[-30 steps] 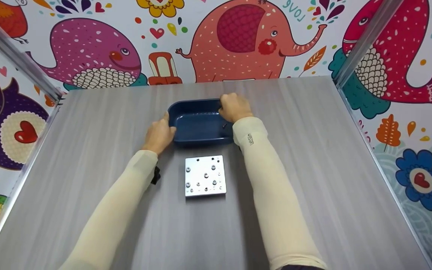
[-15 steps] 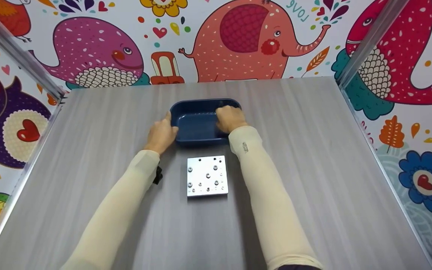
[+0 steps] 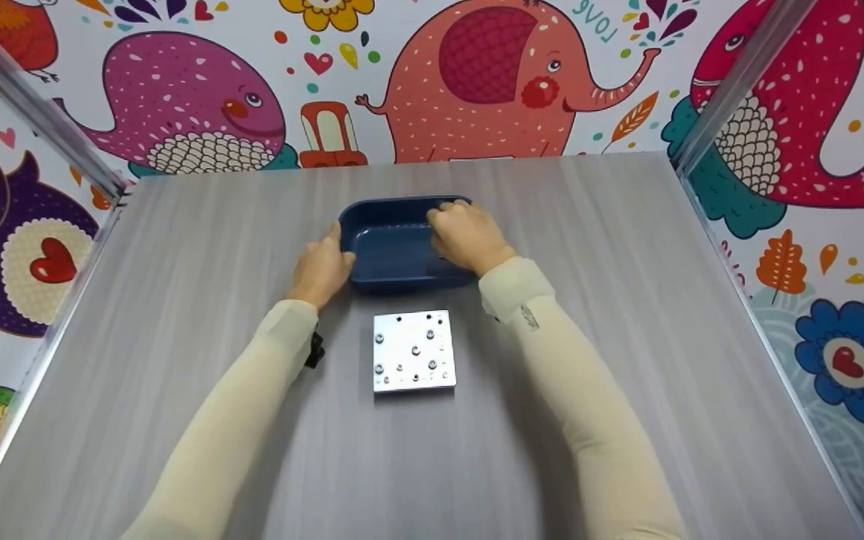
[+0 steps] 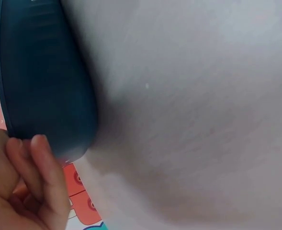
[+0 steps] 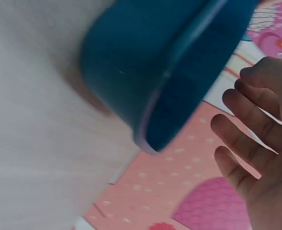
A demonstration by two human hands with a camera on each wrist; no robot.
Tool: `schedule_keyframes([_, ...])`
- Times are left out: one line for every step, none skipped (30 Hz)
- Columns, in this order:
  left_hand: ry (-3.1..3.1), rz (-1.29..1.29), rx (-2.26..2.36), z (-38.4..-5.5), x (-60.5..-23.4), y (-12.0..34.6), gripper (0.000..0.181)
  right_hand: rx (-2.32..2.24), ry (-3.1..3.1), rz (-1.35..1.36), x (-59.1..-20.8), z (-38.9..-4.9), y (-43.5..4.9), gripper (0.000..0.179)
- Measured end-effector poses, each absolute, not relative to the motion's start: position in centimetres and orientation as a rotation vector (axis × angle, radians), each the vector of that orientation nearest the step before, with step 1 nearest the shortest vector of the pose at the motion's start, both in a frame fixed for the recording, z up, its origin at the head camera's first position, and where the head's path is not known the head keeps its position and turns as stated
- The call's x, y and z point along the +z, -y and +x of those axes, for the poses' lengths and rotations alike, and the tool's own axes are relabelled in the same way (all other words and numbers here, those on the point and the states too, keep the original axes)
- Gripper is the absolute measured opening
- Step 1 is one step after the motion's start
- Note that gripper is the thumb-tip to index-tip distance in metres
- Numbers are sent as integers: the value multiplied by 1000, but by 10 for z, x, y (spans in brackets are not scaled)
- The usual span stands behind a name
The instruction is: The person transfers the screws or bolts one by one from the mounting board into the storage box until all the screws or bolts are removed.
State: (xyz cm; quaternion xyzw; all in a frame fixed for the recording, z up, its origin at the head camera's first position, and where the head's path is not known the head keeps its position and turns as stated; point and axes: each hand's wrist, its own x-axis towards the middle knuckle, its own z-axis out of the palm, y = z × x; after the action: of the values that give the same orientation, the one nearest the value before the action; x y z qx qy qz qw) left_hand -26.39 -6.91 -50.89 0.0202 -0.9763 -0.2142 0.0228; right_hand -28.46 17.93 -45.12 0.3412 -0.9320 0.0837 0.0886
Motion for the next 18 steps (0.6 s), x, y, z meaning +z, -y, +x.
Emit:
schedule_keyframes([3024, 64, -662, -264, -509, 69, 65, 247, 2755, 1022, -448, -281, -181, 10])
schedule_keyframes([3024, 65, -660, -264, -509, 69, 65, 244, 2734, 1030, -446, -277, -183, 10])
schedule_keyframes([3024, 66, -657, -264, -509, 69, 64, 238, 2716, 1037, -443, -273, -185, 11])
schedule_keyframes([3024, 70, -657, -264, -509, 70, 65, 231, 2698, 1046, -441, -268, -186, 11])
schedule_keyframes([3024, 71, -656, -264, -509, 70, 65, 227, 2677, 1058, -438, -264, -188, 11])
schedule_keyframes([3024, 72, -657, -264, -509, 70, 65, 219, 2662, 1067, -436, -260, -189, 11])
schedule_keyframes([3026, 75, -661, -264, -510, 70, 65, 211, 2649, 1075, -434, -255, -190, 11])
schedule_keyframes([3026, 77, -659, -265, -510, 70, 65, 207, 2644, 1079, -433, -250, -191, 12])
schedule_keyframes([3026, 76, -657, -265, -510, 70, 65, 202, 2643, 1081, -431, -245, -191, 13])
schedule_keyframes([3026, 76, -656, -265, -510, 70, 66, 199, 2645, 1082, -430, -240, -192, 14])
schedule_keyframes([3023, 74, -655, -265, -510, 70, 66, 196, 2649, 1084, -428, -236, -193, 15])
schedule_keyframes([3022, 73, -659, -265, -510, 70, 66, 196, 2653, 1086, -427, -231, -193, 15])
schedule_keyframes([3022, 69, -665, -265, -510, 70, 66, 206, 2651, 1091, -427, -227, -194, 16])
schedule_keyframes([3018, 64, -669, -265, -510, 69, 66, 218, 2647, 1099, -426, -222, -195, 17])
schedule_keyframes([3016, 56, -671, -265, -510, 69, 66, 226, 2641, 1109, -426, -218, -196, 17])
schedule_keyframes([3015, 52, -675, -265, -510, 69, 65, 234, 2639, 1116, -426, -214, -197, 17])
schedule_keyframes([3014, 48, -679, -265, -510, 69, 65, 246, 2635, 1123, -427, -210, -198, 16])
schedule_keyframes([3014, 47, -685, -265, -510, 69, 65, 256, 2630, 1129, -428, -206, -199, 16])
